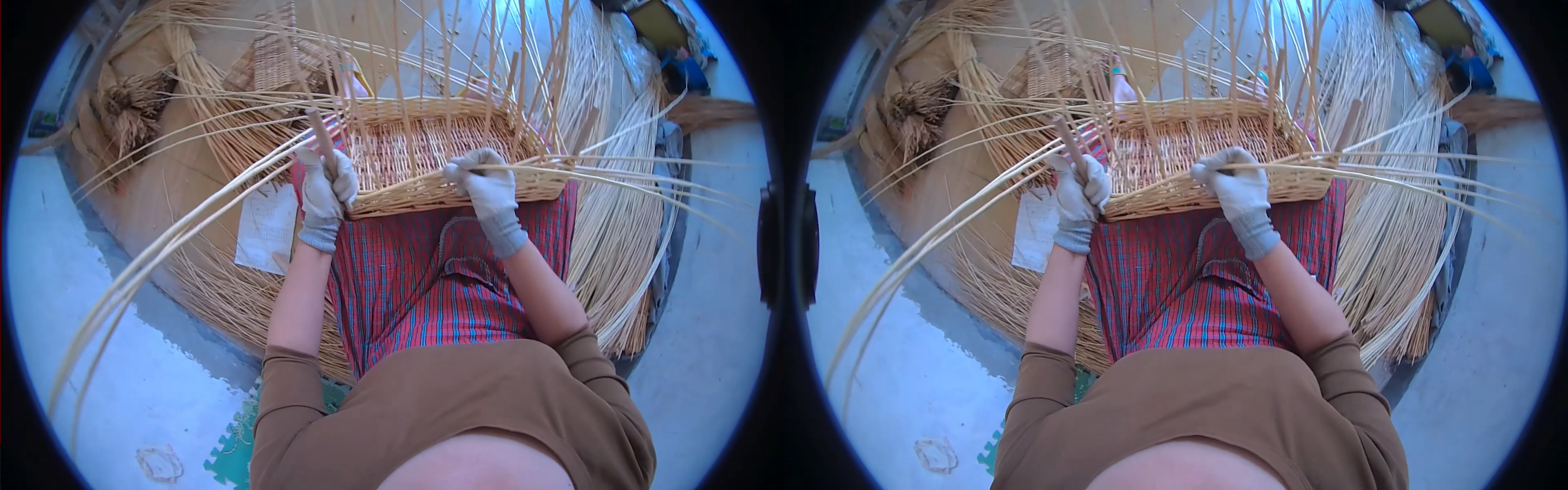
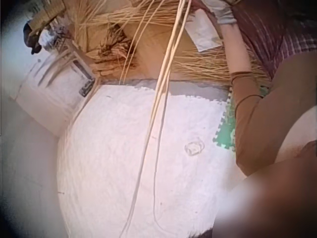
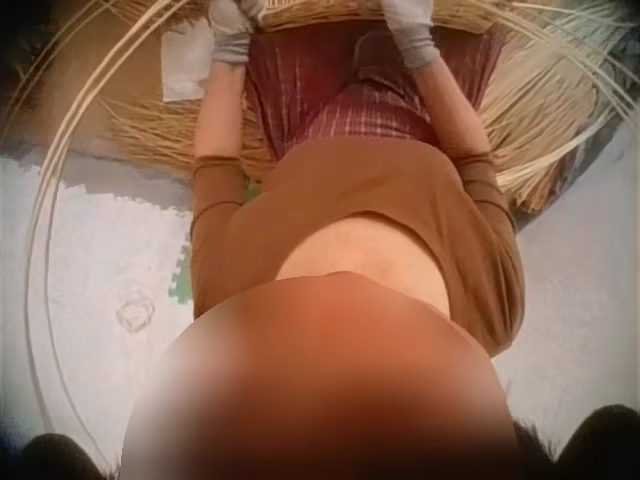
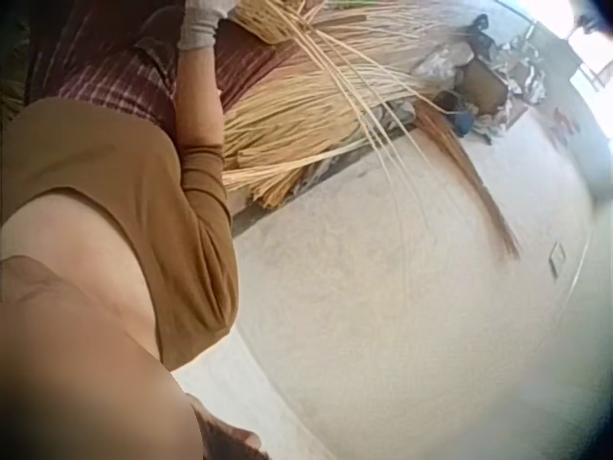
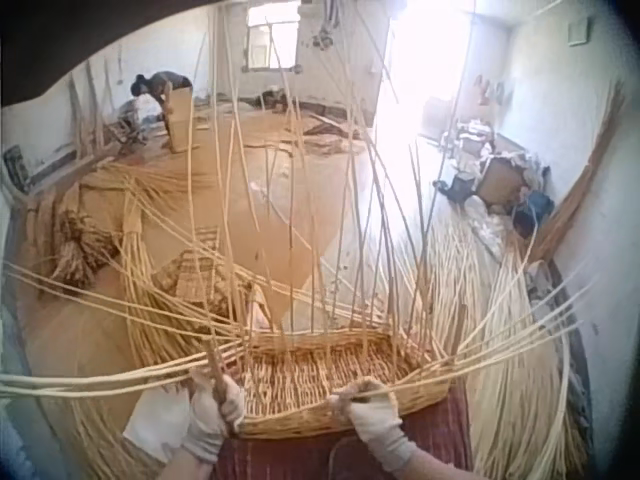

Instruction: Weaving a rectangular wicker basket using long wooden strips.

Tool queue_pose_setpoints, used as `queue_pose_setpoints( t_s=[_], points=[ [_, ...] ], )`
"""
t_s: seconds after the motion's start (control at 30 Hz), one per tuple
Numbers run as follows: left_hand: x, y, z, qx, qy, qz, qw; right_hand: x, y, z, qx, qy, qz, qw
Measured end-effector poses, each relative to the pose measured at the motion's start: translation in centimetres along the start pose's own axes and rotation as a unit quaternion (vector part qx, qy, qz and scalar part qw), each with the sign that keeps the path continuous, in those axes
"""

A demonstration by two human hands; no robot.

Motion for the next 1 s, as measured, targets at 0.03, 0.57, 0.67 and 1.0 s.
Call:
queue_pose_setpoints(
  t_s=[0.03,0.57,0.67,1.0],
  points=[
    [-0.3,0.1,0.0,0.013,0.002,0.004,1.000,-0.5,-0.2,0.1,-0.032,-0.003,-0.019,0.999],
    [-0.2,2.3,-0.8,-0.087,-0.340,0.002,0.936,8.3,0.2,-9.6,0.113,0.154,0.254,0.948],
    [0.4,1.9,-0.5,-0.118,-0.335,-0.002,0.935,10.4,-2.6,-15.8,0.137,0.474,0.366,0.789],
    [0.3,1.6,0.1,-0.086,-0.282,-0.004,0.955,6.1,-8.0,-15.3,0.187,0.053,0.233,0.953]
  ],
)
Point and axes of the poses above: each hand's wrist, its own y-axis away from the middle knuckle, its own z-axis out of the back of the hand, x = y × z, the point moved 1 cm from there along -y, towards the middle knuckle, and after that the axes turned 5 degrees about -x, right-handed, at the moved point
